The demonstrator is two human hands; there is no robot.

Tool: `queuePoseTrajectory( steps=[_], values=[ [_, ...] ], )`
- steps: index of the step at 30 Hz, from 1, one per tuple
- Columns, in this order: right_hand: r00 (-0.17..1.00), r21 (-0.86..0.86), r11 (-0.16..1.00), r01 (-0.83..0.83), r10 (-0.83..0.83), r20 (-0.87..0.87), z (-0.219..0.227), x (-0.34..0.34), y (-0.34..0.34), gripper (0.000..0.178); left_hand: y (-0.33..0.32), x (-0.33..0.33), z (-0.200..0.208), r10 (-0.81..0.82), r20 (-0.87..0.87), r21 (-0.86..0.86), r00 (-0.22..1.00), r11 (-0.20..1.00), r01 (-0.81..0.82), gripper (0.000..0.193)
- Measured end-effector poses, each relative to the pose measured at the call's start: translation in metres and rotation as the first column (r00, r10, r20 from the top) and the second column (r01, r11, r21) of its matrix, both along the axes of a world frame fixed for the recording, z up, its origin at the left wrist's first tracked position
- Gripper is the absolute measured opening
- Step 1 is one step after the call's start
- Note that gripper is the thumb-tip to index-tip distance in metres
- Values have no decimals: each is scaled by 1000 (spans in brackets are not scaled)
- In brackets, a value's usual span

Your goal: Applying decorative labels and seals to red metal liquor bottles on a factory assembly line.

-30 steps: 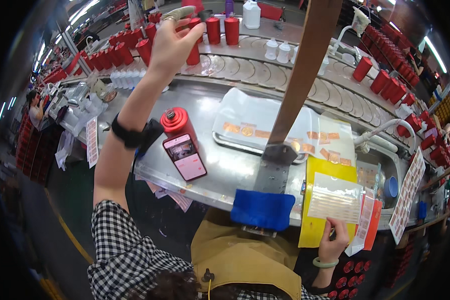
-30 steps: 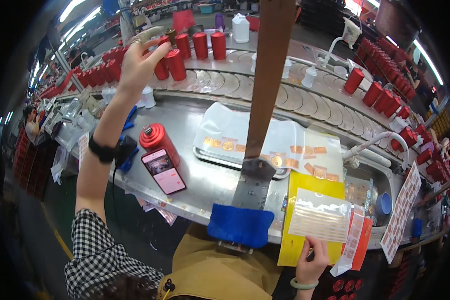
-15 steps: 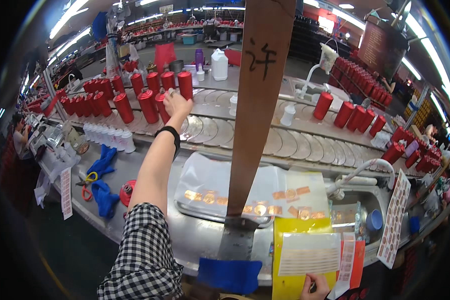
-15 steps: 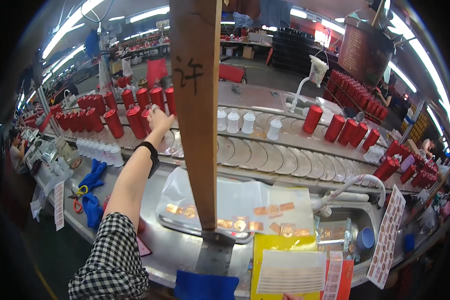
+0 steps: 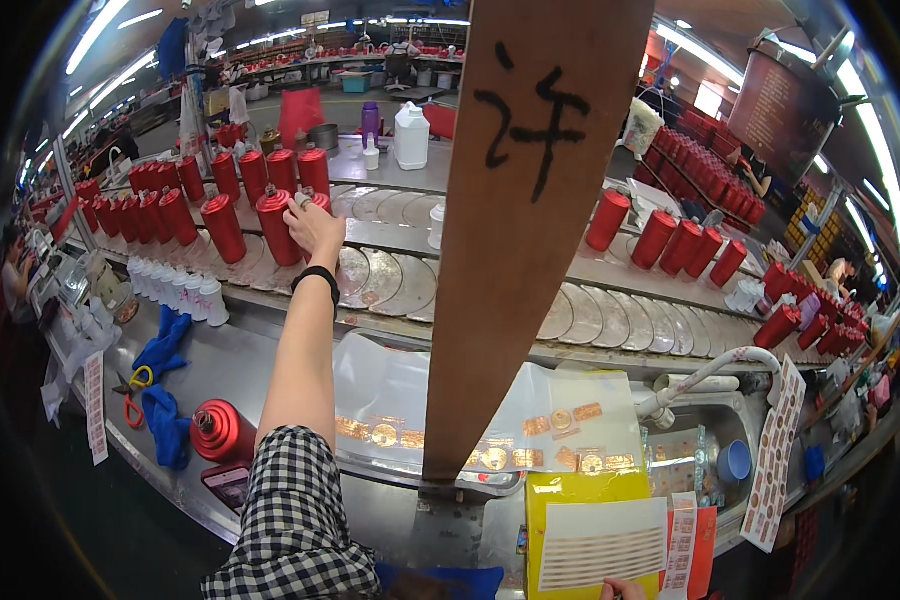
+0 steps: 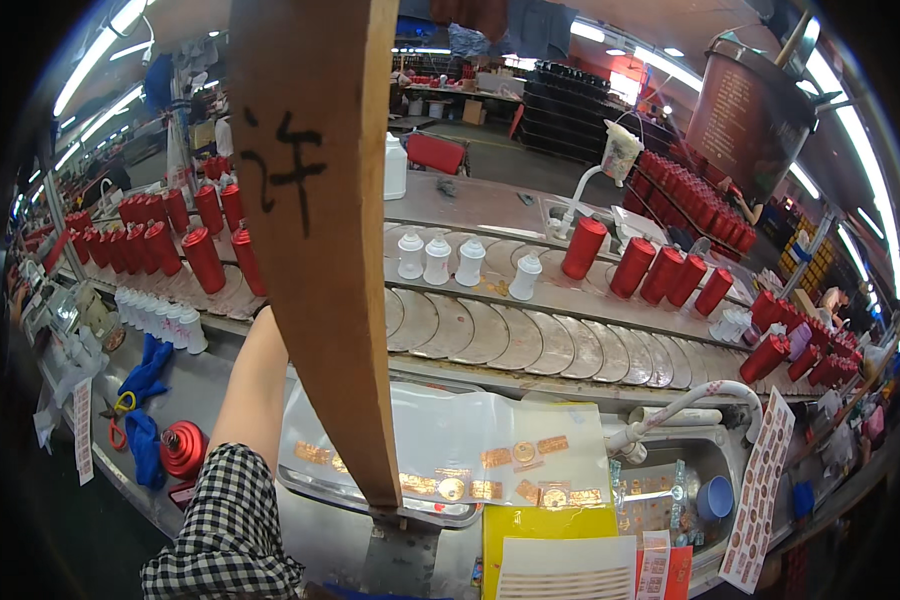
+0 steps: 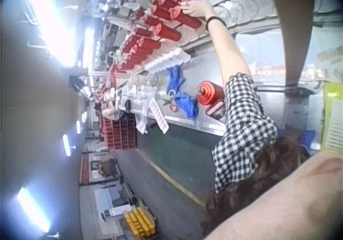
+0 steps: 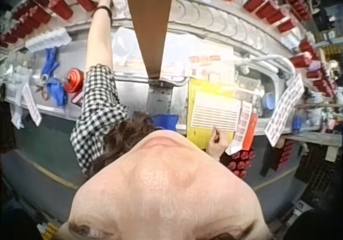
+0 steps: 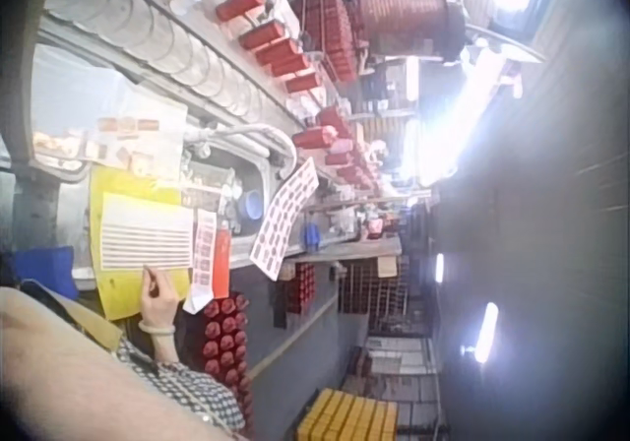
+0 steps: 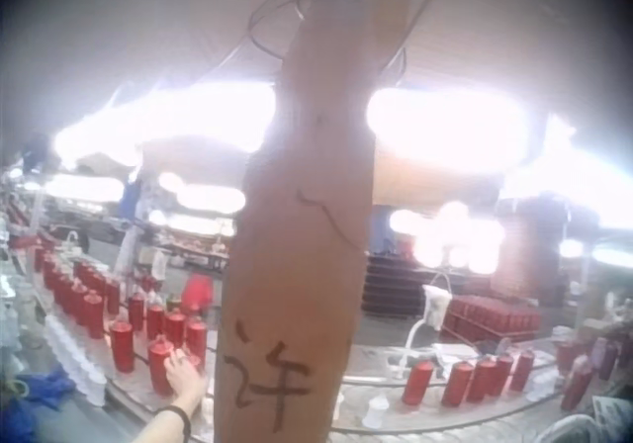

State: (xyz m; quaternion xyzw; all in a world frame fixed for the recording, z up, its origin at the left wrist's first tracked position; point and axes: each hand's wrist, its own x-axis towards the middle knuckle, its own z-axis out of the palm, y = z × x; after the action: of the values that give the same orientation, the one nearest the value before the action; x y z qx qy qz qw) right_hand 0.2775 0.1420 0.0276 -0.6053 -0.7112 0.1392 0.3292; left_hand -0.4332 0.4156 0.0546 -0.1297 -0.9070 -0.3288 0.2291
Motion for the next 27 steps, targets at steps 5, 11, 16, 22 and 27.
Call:
queuePoseTrajectory(
  steps=[5, 11, 16, 22, 27],
  values=[
    [999, 11, 999, -32, 32, -6, -4, -1, 2, 11, 5, -7, -6, -108, -30, 108, 994, 988, 111, 74],
    [997, -8, 997, -76, 76, -13, -5, -13, -3, 10, 20, 43, 0, -254, 91, 77, 963, 966, 248, 81],
    [970, 64, 979, -196, 203, -135, 12, -20, -17, 10, -3, 54, 83, -557, 348, 779, 754, 620, 98, 84],
    [949, 117, 962, -247, 264, -173, 26, -14, -42, 8, -91, 142, 225, -565, 81, 252, 821, 809, 531, 96],
    [901, 127, 911, -393, 409, -144, 28, -12, -54, 8, -241, 211, 299, -676, 10, 181, 737, 726, 663, 84]
  ],
)
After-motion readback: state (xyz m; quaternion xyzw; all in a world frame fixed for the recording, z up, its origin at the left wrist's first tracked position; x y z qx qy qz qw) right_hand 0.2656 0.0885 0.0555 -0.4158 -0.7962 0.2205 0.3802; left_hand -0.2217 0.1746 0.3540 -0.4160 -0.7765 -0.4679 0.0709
